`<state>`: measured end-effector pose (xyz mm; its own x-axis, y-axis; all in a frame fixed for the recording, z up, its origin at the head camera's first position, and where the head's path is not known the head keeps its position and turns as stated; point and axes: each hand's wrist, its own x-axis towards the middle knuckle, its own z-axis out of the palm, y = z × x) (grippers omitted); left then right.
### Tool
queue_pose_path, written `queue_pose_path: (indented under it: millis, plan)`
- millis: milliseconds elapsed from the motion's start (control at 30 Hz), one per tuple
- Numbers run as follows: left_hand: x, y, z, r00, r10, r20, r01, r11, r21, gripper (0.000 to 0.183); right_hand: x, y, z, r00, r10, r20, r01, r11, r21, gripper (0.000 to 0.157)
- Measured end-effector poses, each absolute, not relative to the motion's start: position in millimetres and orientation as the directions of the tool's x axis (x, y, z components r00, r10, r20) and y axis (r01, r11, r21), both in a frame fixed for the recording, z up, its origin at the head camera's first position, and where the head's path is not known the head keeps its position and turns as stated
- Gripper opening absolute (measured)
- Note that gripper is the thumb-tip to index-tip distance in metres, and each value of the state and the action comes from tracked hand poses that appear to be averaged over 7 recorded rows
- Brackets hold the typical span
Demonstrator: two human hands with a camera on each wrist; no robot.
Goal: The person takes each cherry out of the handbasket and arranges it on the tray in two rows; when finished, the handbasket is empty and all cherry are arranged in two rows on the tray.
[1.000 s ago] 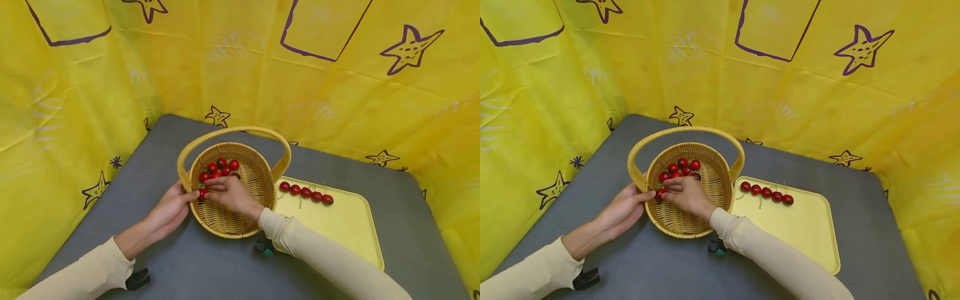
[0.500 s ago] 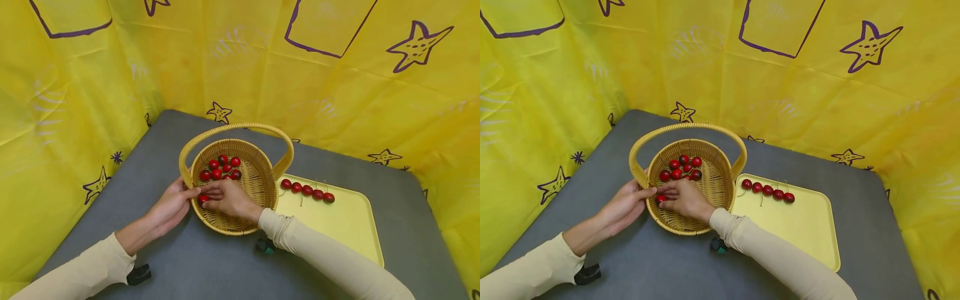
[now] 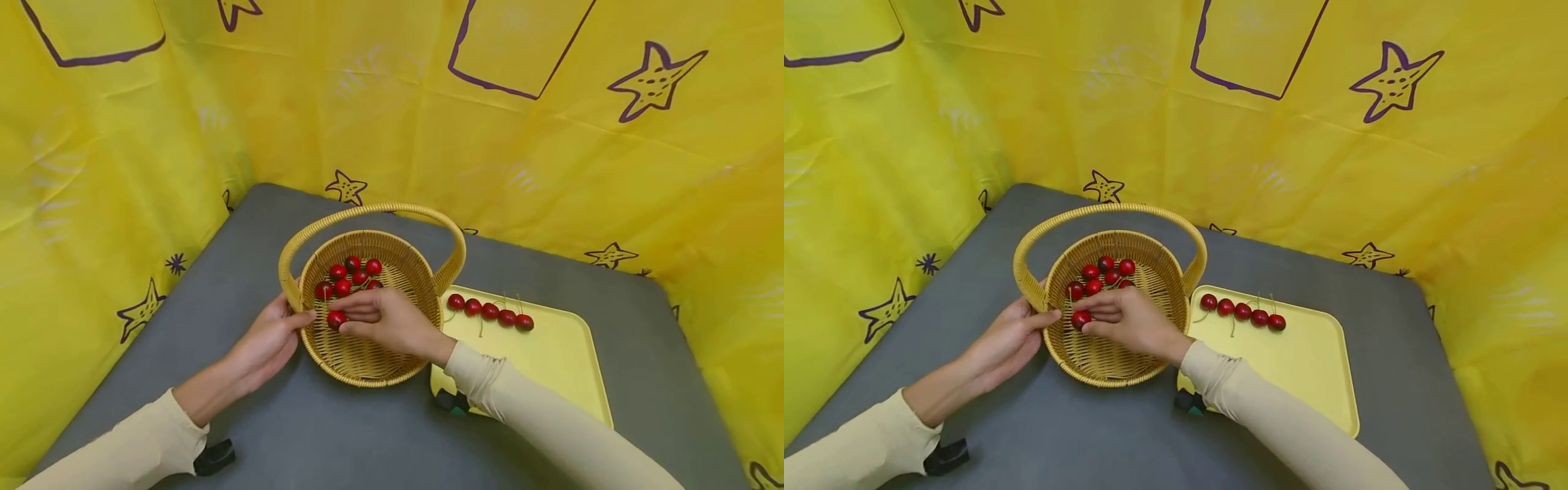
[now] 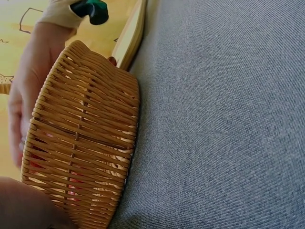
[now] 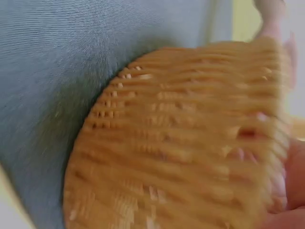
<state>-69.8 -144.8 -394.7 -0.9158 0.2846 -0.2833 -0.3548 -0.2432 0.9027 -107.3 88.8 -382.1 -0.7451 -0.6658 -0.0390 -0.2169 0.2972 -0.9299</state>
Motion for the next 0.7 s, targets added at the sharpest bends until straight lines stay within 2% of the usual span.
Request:
queue_pose_path:
  millis: [167,367,467,700]
  plan:
    - [-67.8,-145.9,-395.8,-0.919,0.279,-0.278,-0.346,-0.236,0.908,0.082,-96.9,126.7,-361.7,-0.787,-0.617,-0.004,-0.09,0.121,-0.989,0.037]
    - [-68.6,-143.7,-396.1,-0.918,0.282,-0.278,-0.346,-0.234,0.908,0.085,-76.8,195.5,-346.8,-0.849,-0.524,0.067,-0.084,0.01,-0.996,0.042]
    - [-68.3,-143.3,-397.4,-0.916,0.287,-0.279,-0.349,-0.232,0.908,0.086,-64.7,233.9,-348.9,-0.897,-0.436,0.071,-0.083,0.01,-0.996,0.043]
    - [-67.9,-146.3,-399.5,-0.916,0.29,-0.277,-0.346,-0.219,0.912,0.085,-48.4,317.2,-372.3,-0.983,-0.175,0.057,-0.08,0.129,-0.988,0.044]
